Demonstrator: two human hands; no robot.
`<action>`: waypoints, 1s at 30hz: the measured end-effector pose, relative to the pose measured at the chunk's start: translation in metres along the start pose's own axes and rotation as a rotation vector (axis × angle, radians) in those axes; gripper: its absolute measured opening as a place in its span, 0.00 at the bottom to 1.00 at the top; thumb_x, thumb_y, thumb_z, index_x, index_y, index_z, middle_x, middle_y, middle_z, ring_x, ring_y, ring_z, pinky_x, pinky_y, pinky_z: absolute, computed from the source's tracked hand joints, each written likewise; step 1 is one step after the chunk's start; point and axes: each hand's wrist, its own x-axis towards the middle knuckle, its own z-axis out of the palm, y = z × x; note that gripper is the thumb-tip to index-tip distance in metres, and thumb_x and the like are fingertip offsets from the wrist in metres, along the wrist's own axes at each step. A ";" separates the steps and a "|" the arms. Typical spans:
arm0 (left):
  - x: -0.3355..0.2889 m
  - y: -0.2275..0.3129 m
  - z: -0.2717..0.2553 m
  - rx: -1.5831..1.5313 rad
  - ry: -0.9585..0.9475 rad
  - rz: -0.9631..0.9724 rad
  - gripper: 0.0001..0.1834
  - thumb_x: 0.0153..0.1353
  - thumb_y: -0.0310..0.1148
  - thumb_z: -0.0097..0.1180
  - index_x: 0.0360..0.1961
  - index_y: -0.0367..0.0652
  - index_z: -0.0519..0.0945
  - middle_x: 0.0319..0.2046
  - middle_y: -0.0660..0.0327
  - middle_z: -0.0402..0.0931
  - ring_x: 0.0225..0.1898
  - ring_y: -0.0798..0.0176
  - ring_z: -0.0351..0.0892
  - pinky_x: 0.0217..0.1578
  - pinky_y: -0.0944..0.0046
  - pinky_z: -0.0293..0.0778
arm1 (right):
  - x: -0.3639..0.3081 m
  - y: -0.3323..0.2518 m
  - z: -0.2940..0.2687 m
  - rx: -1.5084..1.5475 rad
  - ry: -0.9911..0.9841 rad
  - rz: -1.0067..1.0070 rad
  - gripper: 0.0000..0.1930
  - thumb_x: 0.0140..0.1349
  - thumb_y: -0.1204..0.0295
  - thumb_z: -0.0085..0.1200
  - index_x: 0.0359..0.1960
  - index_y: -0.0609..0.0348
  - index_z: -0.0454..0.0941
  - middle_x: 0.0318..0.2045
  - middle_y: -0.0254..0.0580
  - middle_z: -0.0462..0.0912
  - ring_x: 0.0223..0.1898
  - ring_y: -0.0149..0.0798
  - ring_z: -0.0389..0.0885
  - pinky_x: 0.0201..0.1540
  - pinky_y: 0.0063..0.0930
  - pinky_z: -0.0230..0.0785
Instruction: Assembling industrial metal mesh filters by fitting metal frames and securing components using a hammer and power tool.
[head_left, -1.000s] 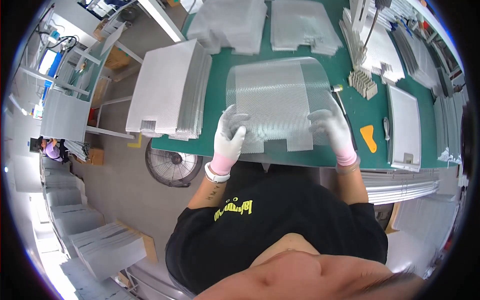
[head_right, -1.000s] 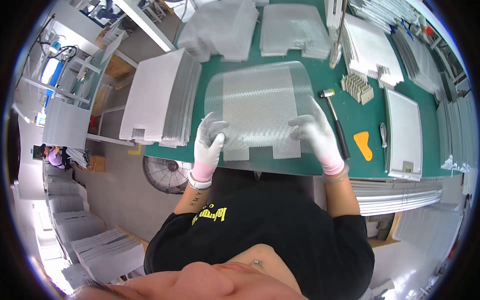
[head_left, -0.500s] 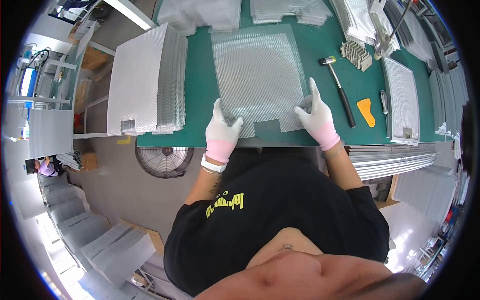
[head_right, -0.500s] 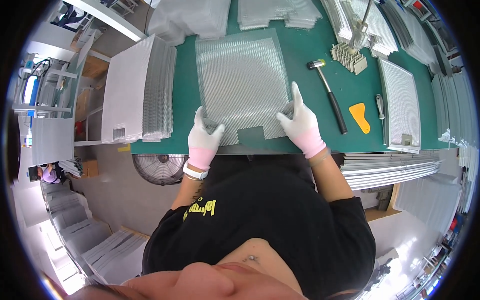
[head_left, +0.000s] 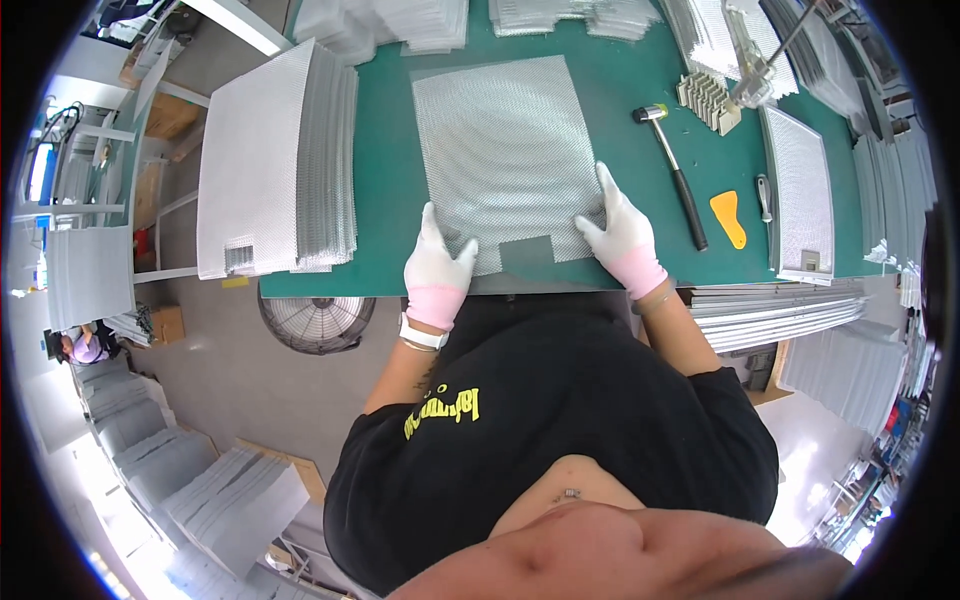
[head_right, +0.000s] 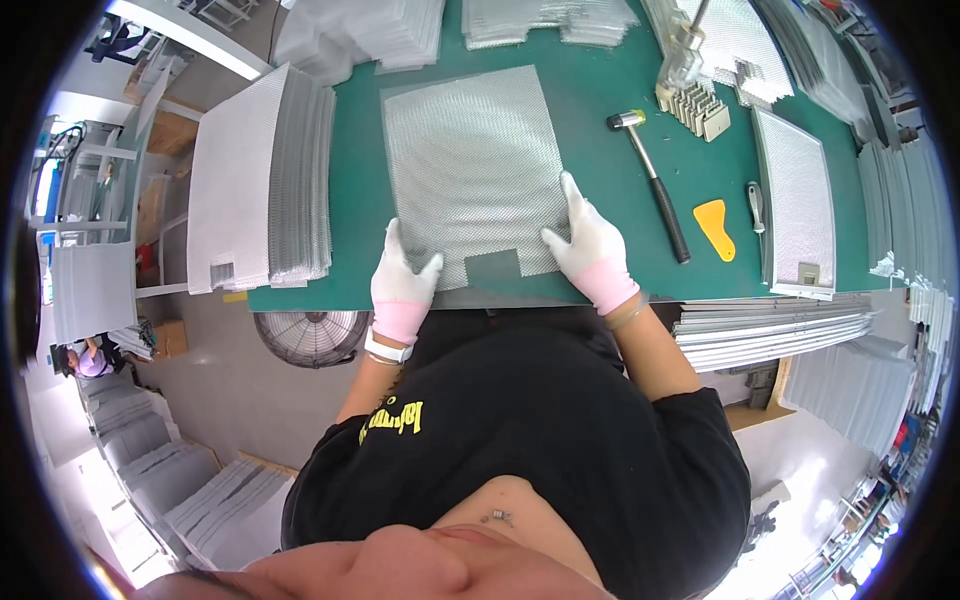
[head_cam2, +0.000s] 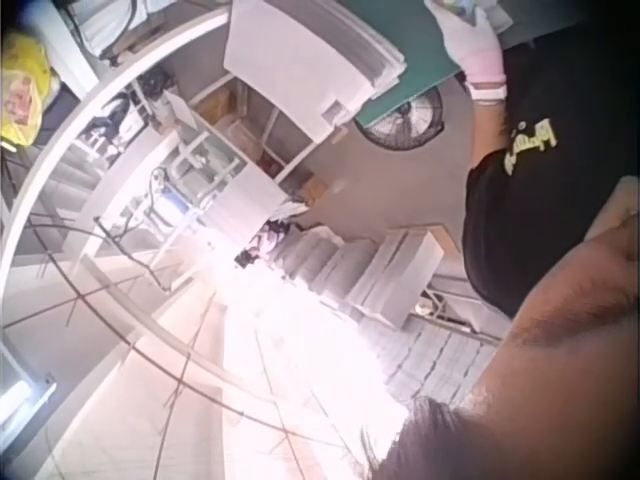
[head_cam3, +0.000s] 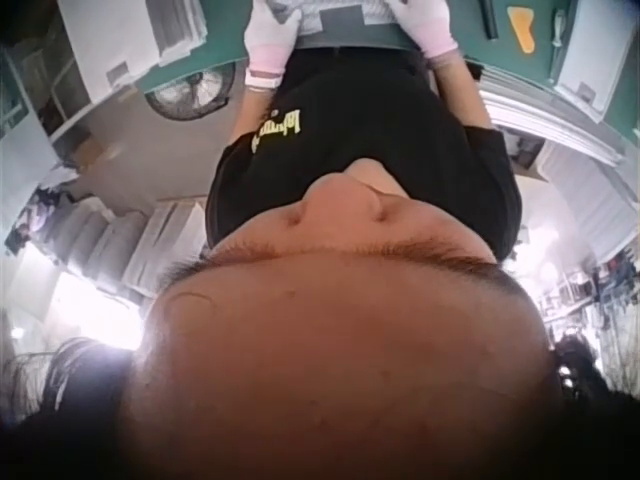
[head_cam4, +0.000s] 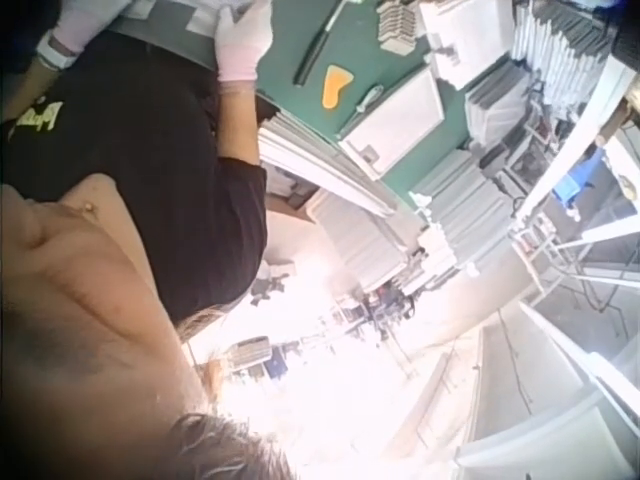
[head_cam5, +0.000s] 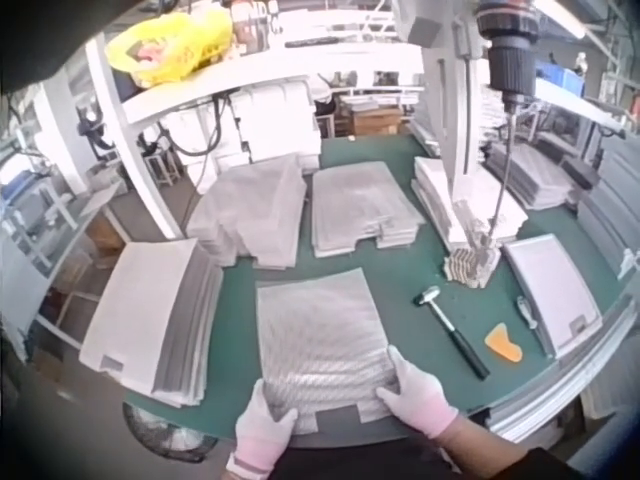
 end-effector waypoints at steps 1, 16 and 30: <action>0.000 0.000 0.000 -0.004 -0.001 0.003 0.47 0.53 0.40 0.69 0.67 0.28 0.59 0.59 0.38 0.71 0.58 0.43 0.75 0.55 0.56 0.74 | 0.000 -0.001 -0.001 -0.005 -0.017 0.020 0.41 0.55 0.65 0.64 0.71 0.55 0.58 0.54 0.56 0.77 0.51 0.53 0.79 0.52 0.38 0.74; 0.011 0.006 -0.015 0.041 -0.101 -0.119 0.48 0.49 0.46 0.71 0.66 0.31 0.62 0.52 0.43 0.75 0.51 0.45 0.78 0.50 0.55 0.77 | 0.013 -0.008 -0.016 -0.189 -0.203 0.062 0.30 0.57 0.60 0.61 0.61 0.54 0.71 0.41 0.49 0.79 0.44 0.52 0.80 0.48 0.38 0.74; 0.041 0.008 -0.031 0.311 -0.239 0.406 0.32 0.53 0.48 0.64 0.57 0.44 0.78 0.63 0.53 0.68 0.68 0.39 0.57 0.70 0.35 0.41 | 0.327 0.055 -0.099 -0.486 -0.008 0.366 0.26 0.61 0.55 0.54 0.55 0.59 0.77 0.54 0.56 0.79 0.56 0.56 0.78 0.60 0.45 0.69</action>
